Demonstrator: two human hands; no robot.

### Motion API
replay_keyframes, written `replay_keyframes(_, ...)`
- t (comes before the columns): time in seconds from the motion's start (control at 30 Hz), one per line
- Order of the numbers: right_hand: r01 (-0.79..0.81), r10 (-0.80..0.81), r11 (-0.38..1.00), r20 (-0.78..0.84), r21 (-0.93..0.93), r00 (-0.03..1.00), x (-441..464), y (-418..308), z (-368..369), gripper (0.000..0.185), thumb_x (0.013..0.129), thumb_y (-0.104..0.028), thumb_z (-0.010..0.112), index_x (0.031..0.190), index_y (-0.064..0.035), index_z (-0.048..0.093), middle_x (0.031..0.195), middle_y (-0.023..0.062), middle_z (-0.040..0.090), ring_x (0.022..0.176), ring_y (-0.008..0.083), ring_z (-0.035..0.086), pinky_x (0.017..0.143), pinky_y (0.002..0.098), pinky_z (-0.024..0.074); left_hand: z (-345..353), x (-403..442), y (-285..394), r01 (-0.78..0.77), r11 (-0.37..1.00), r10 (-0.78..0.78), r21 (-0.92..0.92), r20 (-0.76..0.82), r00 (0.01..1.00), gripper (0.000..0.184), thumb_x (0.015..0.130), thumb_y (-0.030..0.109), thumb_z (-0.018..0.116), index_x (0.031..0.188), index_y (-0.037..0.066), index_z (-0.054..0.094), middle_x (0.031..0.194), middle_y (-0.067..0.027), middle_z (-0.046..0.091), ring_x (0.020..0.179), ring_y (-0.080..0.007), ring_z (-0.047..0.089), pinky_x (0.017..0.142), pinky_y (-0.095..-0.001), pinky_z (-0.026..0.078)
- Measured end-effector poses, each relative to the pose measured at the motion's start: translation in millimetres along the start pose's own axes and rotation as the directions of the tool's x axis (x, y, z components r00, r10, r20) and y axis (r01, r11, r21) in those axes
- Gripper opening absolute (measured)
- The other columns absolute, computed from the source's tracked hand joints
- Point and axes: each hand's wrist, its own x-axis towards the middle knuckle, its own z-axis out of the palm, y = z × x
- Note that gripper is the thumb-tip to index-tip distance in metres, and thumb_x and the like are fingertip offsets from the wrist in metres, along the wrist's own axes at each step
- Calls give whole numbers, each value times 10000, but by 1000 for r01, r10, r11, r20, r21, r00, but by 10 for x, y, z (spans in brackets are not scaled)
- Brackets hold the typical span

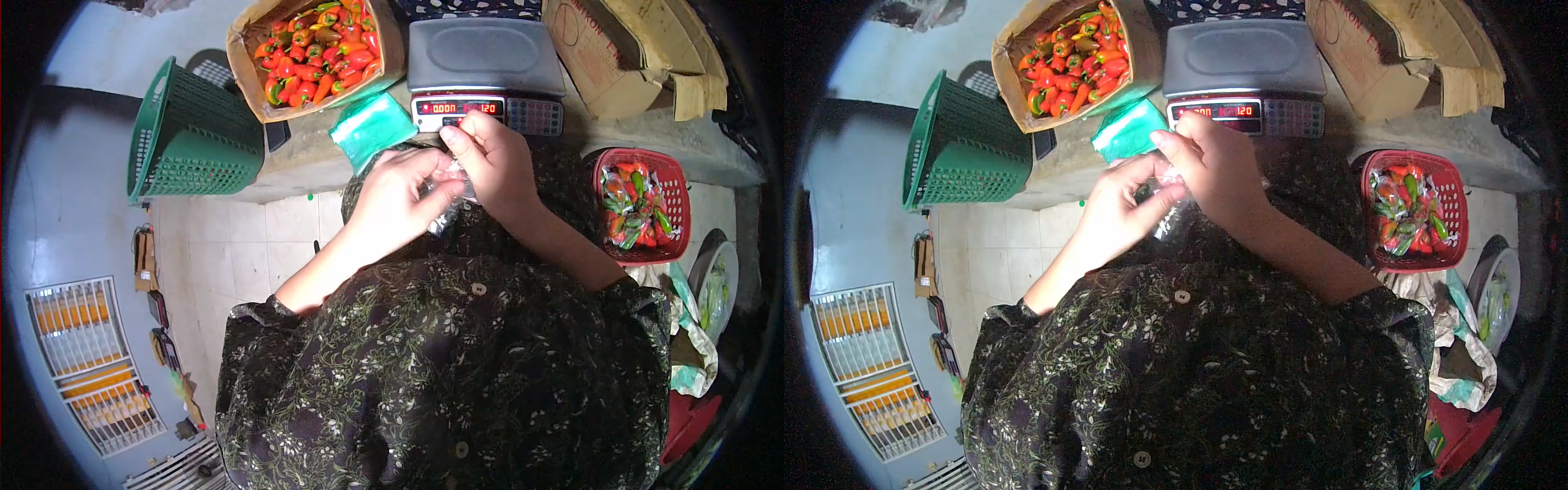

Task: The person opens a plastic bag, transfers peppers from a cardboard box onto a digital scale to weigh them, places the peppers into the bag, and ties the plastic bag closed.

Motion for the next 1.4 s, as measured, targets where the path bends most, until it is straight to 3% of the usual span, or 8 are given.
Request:
replay_keyframes(0.27,-140,77,948,221,285,972,74,70,-217,132,836,-154,603,835,-23,612,635,-12,567,591,39,499,540,227,418,-362,-20,-311,-63,989,74,134,-85,994,161,838,195,599,777,52,644,762,-18,627,796,-158,547,796,-322,372)
replay_keyframes(0.37,-180,122,956,247,232,961,78,-23,-285,137,837,-151,593,810,-20,622,601,-7,551,562,43,492,529,230,410,-262,-5,-143,-28,972,-39,-232,-282,959,143,809,187,636,755,56,646,709,-3,612,793,-147,543,796,-302,359)
replay_keyframes(0.6,-42,7,988,227,151,974,47,-23,-256,183,841,-173,589,740,-23,621,569,-13,526,543,44,469,510,234,384,-454,-25,-304,-128,981,136,146,-50,989,116,801,137,651,772,25,636,754,-10,598,745,-102,518,696,-253,389)
replay_keyframes(0.7,-113,60,974,256,197,965,33,-104,-310,197,846,-185,584,734,-27,621,571,-18,526,548,44,464,511,232,377,-312,-66,-120,35,973,-76,-228,-174,982,118,810,137,645,743,40,632,697,7,586,707,-89,504,668,-239,385)
replay_keyframes(0.8,-142,70,952,260,271,963,31,-56,-281,205,849,-192,580,733,-28,620,573,-26,527,553,42,462,516,230,377,-274,-66,-159,-63,988,34,-141,-196,980,116,820,130,641,757,34,627,708,10,584,688,-72,497,633,-220,386)
replay_keyframes(0.9,-102,29,950,241,295,970,31,-30,-239,210,851,-193,579,730,-26,615,570,-31,524,549,41,459,514,231,378,-358,-147,-239,239,958,-236,-160,38,971,122,830,131,640,793,17,622,739,6,583,671,-62,498,614,-207,390)
replay_keyframes(1.3,-83,19,962,240,261,971,10,0,-214,207,838,-187,601,709,-25,597,564,-38,504,540,29,438,507,233,380,-243,-124,-206,134,947,-145,-292,-15,989,124,850,117,617,789,9,607,657,39,532,610,-34,451,568,-189,372)
replay_keyframes(1.4,-93,28,959,237,268,971,12,17,-211,207,836,-186,604,707,-24,598,574,-38,512,554,29,448,515,234,383,-21,-46,-149,-23,893,-116,-450,-278,953,176,860,132,608,730,14,592,612,52,504,579,-31,426,543,-189,355)
